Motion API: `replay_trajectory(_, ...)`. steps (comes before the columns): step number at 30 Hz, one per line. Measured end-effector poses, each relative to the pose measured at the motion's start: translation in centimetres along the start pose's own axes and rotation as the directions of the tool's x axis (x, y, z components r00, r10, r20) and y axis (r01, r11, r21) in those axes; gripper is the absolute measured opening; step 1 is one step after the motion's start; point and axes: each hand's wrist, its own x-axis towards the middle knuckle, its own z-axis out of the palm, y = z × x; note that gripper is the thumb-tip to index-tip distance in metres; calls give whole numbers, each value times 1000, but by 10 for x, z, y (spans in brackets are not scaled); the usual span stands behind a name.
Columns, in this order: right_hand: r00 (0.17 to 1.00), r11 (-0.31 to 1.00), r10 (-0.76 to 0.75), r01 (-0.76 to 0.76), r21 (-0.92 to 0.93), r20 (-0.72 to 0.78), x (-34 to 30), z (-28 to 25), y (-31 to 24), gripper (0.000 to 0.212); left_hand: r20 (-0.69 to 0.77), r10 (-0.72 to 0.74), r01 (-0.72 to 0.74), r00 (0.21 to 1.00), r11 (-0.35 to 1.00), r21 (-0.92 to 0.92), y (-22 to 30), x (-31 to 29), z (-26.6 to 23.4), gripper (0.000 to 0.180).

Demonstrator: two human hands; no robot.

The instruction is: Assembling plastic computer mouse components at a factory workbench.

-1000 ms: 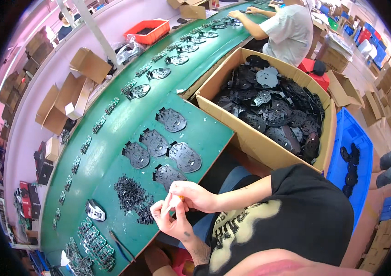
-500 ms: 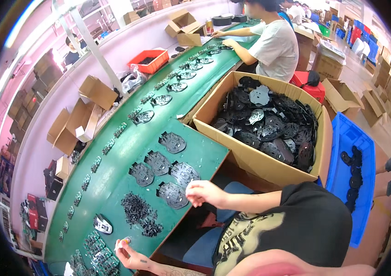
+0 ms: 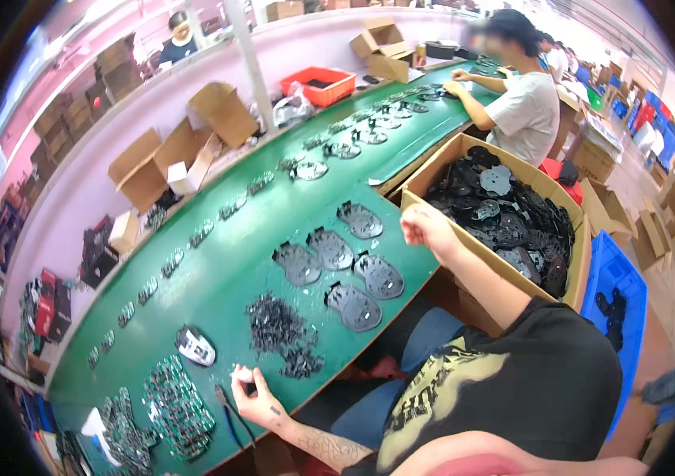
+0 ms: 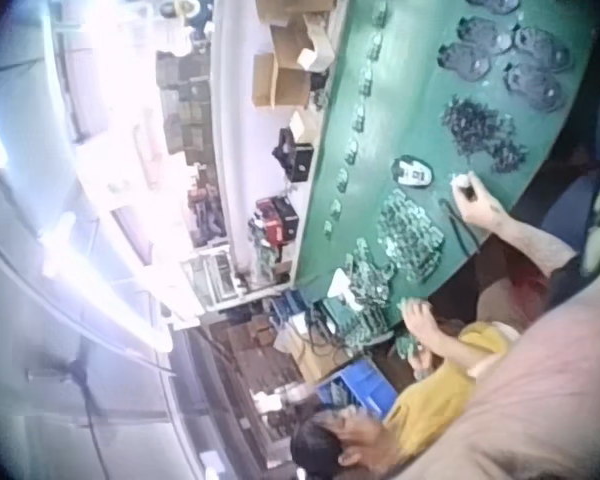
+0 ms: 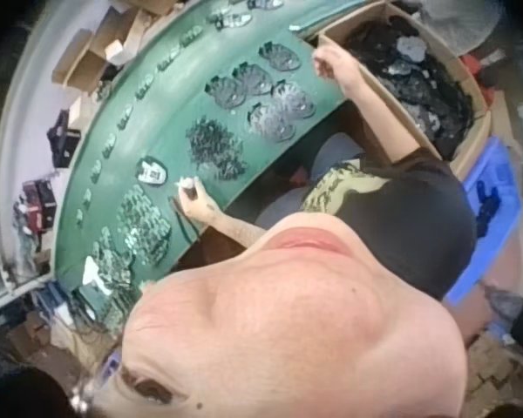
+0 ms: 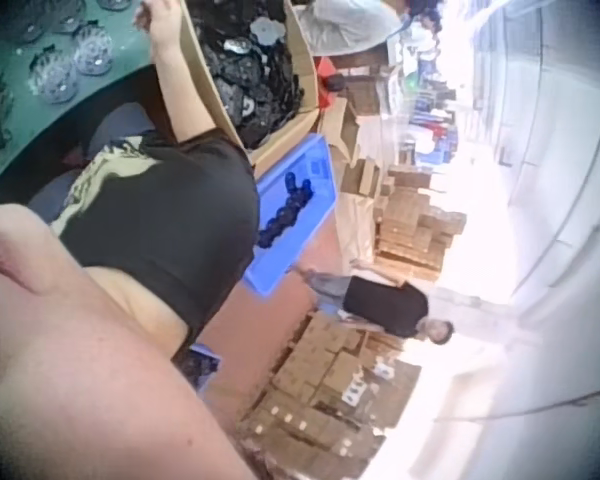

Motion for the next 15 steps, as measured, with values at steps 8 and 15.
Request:
replay_trajectory(8,965,824,-168,249,-509,200,106,18,38,34,-4,-28,29,1000,993,116,-3,-7,-10,39)
replay_trajectory(15,936,512,-154,350,-785,317,157,19,65,68,-21,-19,20,1000,996,87,-4,-9,-14,63)
